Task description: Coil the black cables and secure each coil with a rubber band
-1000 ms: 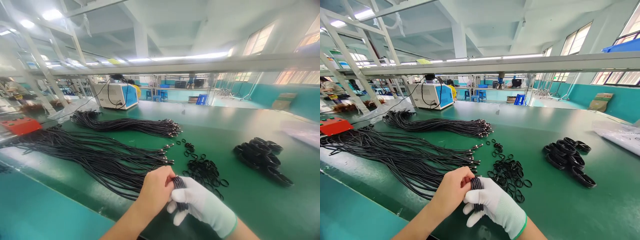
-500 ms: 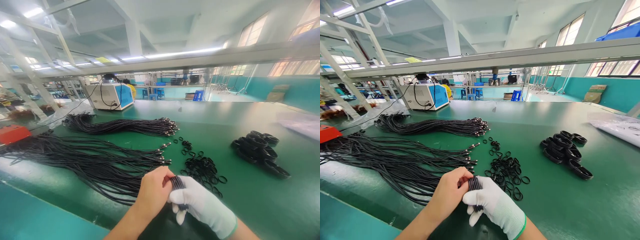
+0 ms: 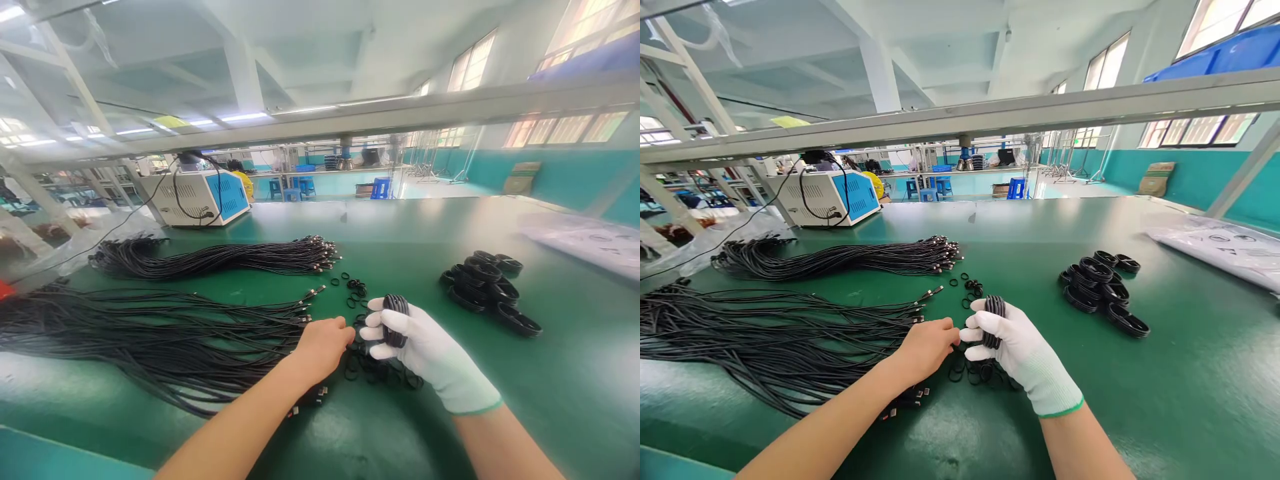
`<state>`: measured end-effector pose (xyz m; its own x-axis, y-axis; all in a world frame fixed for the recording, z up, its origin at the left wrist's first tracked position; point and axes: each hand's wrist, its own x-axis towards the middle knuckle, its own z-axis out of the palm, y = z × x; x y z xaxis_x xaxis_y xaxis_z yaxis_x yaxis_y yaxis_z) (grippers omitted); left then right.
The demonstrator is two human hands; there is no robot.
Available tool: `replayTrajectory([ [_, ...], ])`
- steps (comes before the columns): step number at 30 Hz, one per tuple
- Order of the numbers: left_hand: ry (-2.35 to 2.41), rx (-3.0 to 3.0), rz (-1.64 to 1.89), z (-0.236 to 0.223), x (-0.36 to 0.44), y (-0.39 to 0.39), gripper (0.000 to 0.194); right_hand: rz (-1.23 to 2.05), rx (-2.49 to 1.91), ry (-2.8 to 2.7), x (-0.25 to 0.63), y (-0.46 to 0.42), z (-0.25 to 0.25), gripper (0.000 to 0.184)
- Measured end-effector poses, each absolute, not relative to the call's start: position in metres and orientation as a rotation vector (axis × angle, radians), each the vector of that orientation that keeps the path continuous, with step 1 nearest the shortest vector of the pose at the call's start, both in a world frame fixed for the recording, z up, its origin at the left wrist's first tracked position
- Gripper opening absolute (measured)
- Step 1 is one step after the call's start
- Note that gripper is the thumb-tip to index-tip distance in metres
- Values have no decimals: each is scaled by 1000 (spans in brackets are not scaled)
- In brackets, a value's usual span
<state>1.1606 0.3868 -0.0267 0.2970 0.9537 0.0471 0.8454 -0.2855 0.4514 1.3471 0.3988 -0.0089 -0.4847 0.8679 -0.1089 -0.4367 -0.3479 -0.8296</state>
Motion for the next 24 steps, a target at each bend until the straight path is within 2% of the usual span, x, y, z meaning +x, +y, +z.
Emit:
replayTrajectory([
  [8, 1580, 1890, 616, -7, 1142, 391, 4, 1863, -778, -1067, 1336, 394, -9, 35],
  [15, 1294, 1524, 837, 1, 1152, 367, 12, 1669, -894, -1110, 1301, 390, -17, 47],
  [17, 1290, 1436, 911, -7, 1157, 362, 10, 1666, -894, -1106, 1296, 387, -20, 44],
  [21, 1285, 1298, 1113, -20, 1162, 349, 13, 1909, -703, -873, 1305, 371, -28, 39],
  [24, 972, 959, 1255, -20, 1162, 333, 23, 2151, -539, -877, 1294, 364, -39, 39],
])
